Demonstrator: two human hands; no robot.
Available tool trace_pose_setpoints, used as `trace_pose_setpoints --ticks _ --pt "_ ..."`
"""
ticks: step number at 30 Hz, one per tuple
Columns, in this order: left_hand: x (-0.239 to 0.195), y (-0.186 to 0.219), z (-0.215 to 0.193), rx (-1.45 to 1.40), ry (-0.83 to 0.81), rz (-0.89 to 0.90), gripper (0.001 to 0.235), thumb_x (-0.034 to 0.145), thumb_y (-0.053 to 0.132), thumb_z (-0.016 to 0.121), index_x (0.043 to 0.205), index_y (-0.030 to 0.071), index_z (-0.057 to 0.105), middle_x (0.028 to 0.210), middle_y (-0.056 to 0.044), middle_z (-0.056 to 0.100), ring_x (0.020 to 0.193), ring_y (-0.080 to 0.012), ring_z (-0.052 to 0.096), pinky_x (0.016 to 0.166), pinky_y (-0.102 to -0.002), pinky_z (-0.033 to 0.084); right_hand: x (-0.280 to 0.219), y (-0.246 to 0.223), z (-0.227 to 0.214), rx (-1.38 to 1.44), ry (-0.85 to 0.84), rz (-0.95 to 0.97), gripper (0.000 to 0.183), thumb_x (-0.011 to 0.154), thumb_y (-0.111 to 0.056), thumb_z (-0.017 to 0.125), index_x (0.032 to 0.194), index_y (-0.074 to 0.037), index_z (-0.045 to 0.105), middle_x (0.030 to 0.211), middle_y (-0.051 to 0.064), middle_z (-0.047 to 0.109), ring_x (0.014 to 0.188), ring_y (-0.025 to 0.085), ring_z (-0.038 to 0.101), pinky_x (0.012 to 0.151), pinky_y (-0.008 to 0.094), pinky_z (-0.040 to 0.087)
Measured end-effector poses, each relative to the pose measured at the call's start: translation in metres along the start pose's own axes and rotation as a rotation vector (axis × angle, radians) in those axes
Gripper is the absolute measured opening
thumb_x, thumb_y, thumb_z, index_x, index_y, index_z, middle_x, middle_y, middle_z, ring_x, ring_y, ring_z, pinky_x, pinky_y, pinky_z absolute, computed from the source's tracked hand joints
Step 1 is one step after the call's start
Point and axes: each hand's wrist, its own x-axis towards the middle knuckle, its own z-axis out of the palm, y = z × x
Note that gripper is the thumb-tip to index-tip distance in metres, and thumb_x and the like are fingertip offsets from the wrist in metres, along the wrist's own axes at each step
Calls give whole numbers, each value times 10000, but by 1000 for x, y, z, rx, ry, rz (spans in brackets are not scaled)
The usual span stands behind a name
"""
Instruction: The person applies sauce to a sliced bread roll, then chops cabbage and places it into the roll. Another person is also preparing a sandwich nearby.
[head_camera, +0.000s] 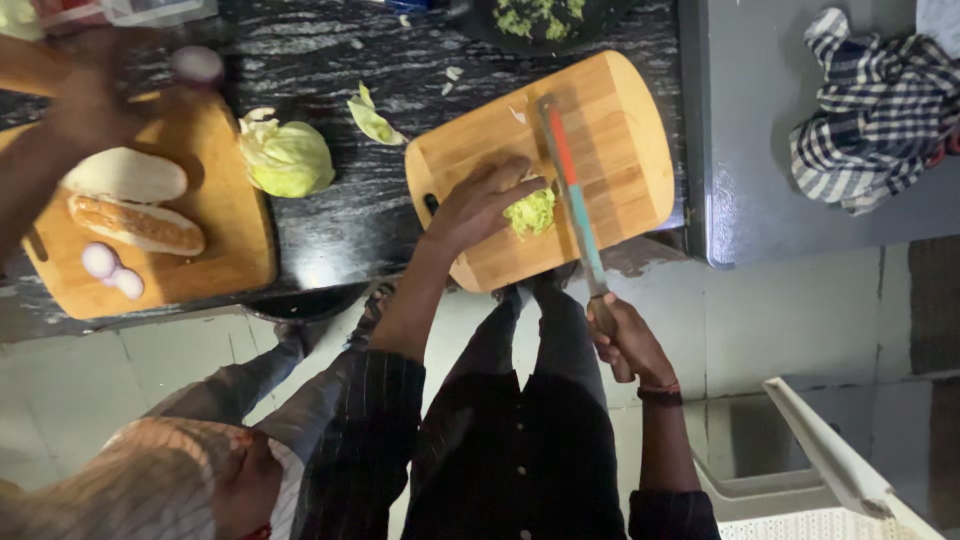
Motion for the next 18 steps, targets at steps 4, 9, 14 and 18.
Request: trace_pose_setpoints --ticks 4,9,14,18 --pt "28 1 -2 49 -121 134 634 601 111 854 1211 248 750 1403 0 580 1321 -284 479 1106 -491 357 -11 3 3 -67 127 -60 476 1057 -488 385 901 -63 529 591 -6 421 405 95 359 375 263 312" --pt "12 4 15 -12 17 65 398 664 145 858 1053 198 796 1296 2 661 1264 -276 538 1070 -459 407 -7 14 25 -237 260 -195 472 1079 -453 412 908 -35 548 615 19 462 446 132 440 408 298 377" --pt "-19 38 49 -37 445 -236 508 762 118 835 1254 77 713 1228 -101 680 1120 -333 601 1003 -461 494 35 15 44 -1324 384 -1059 359 1160 -299 370 1165 17 540 907 199 659 726 364 634 596 450 501" --pt "-30 49 57 -126 560 -313 491 763 80 815 1226 26 660 1198 -153 658 1094 -364 611 939 -454 540 57 9 65 -1202 448 -696 270 1101 -239 433 1128 -6 567 992 295 667 819 489 617 705 569 492"
